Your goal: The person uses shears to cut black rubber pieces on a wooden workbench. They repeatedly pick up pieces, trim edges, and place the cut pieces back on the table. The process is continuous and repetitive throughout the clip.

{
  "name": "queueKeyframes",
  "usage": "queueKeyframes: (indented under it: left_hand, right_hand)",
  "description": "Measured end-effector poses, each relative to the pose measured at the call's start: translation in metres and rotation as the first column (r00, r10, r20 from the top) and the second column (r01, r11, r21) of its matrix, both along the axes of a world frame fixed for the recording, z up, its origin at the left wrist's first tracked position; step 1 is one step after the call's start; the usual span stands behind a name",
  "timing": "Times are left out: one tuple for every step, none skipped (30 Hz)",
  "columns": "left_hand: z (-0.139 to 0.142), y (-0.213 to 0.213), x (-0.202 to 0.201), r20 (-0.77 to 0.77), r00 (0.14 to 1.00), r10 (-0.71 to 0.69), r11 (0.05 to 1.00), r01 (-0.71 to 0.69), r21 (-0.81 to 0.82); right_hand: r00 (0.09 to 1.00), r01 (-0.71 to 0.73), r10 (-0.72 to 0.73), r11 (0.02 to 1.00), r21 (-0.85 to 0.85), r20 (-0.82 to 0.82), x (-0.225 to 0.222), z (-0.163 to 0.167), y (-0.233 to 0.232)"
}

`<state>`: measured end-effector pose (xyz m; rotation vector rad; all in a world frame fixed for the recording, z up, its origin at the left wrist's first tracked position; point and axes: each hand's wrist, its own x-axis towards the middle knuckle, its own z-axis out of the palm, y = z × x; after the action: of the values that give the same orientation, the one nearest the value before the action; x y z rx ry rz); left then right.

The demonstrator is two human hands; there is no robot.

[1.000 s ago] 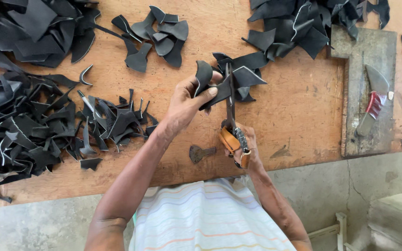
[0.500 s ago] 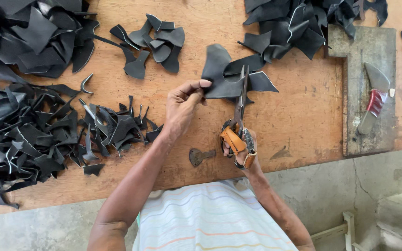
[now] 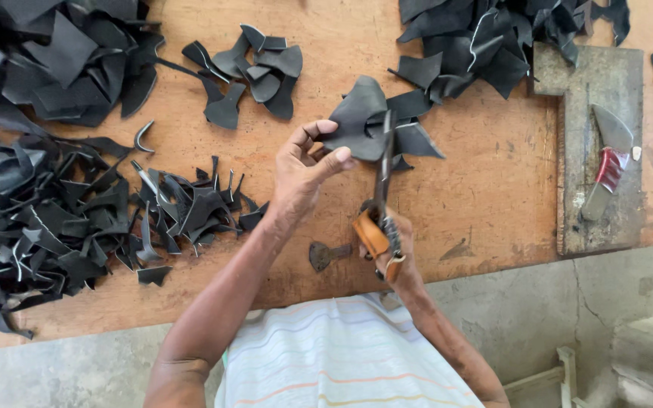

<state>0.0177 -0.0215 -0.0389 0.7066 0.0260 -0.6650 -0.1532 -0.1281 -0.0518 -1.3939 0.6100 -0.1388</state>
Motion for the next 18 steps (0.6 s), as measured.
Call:
queueKeyframes:
  left_hand:
    - [0.001, -0.004, -0.002, 0.053, 0.998, 0.019, 1.000, -0.018, -0.002]
    - [0.001, -0.007, -0.005, 0.101, 0.994, 0.039, 0.999, -0.039, -0.004]
    - [0.001, -0.009, -0.007, 0.143, 0.987, 0.066, 0.998, -0.066, -0.005]
    - [0.001, -0.008, -0.010, 0.158, 0.985, 0.069, 0.996, -0.077, 0.044]
    - [0.001, -0.008, -0.012, 0.173, 0.983, 0.066, 0.992, -0.083, 0.094]
    - [0.002, -0.006, -0.013, 0.187, 0.980, 0.061, 0.986, -0.089, 0.143]
    - [0.002, -0.004, -0.014, 0.225, 0.972, 0.063, 0.984, -0.098, 0.148]
    - [0.003, 0.000, -0.015, 0.263, 0.963, 0.064, 0.982, -0.107, 0.154]
    - [0.004, 0.003, -0.017, 0.298, 0.952, 0.064, 0.980, -0.116, 0.161]
    - [0.005, 0.006, -0.018, 0.316, 0.946, 0.064, 0.984, -0.113, 0.140]
    - [0.007, 0.007, -0.020, 0.334, 0.941, 0.062, 0.987, -0.107, 0.118]
    - [0.009, 0.008, -0.022, 0.352, 0.934, 0.064, 0.990, -0.104, 0.095]
    - [0.011, 0.009, -0.023, 0.361, 0.930, 0.068, 0.989, -0.111, 0.098]
    - [0.012, 0.010, -0.023, 0.372, 0.926, 0.072, 0.988, -0.117, 0.102]
    - [0.013, 0.010, -0.024, 0.380, 0.922, 0.074, 0.987, -0.123, 0.104]
    - [0.013, 0.010, -0.025, 0.357, 0.931, 0.078, 0.986, -0.125, 0.110]
    - [0.013, 0.009, -0.024, 0.337, 0.938, 0.084, 0.985, -0.129, 0.114]
    - [0.012, 0.008, -0.024, 0.318, 0.943, 0.094, 0.983, -0.137, 0.118]
  right_hand:
    - [1.000, 0.000, 0.000, 1.000, -0.005, -0.020, 0.002, 0.000, 0.005]
    - [0.999, -0.002, 0.001, 1.000, -0.010, -0.045, 0.002, 0.001, 0.011]
    - [0.997, -0.010, 0.009, 1.000, -0.014, -0.075, 0.002, 0.002, 0.014]
    - [0.996, -0.066, 0.060, 0.994, -0.086, -0.067, 0.001, 0.005, 0.014]
    - [0.992, -0.116, 0.108, 0.981, -0.156, -0.061, -0.001, 0.008, 0.013]
    - [0.986, -0.163, 0.154, 0.960, -0.227, -0.059, -0.001, 0.010, 0.012]
    - [0.995, -0.097, 0.095, 0.995, -0.031, -0.042, 0.001, 0.011, 0.011]
    - [0.999, -0.028, 0.035, 0.986, 0.166, -0.038, 0.003, 0.011, 0.009]
    - [0.998, 0.043, -0.028, 0.932, 0.359, -0.048, 0.005, 0.011, 0.007]
    - [1.000, -0.018, 0.024, 0.947, 0.322, -0.013, 0.007, 0.010, 0.006]
    - [0.997, -0.076, 0.073, 0.957, 0.281, 0.018, 0.008, 0.010, 0.005]
    - [0.991, -0.136, 0.128, 0.962, 0.238, 0.049, 0.009, 0.009, 0.004]
    - [0.996, -0.085, 0.084, 0.951, 0.297, 0.018, 0.010, 0.008, 0.004]
    - [0.999, -0.034, 0.041, 0.935, 0.353, -0.014, 0.012, 0.006, 0.004]
    - [0.999, 0.021, 0.000, 0.914, 0.406, -0.051, 0.011, 0.005, 0.005]
    - [0.999, -0.015, 0.027, 0.942, 0.336, -0.031, 0.009, 0.005, 0.006]
    - [0.998, -0.052, 0.057, 0.964, 0.262, -0.012, 0.006, 0.004, 0.007]
    - [0.996, -0.092, 0.092, 0.978, 0.185, 0.007, 0.004, 0.004, 0.008]
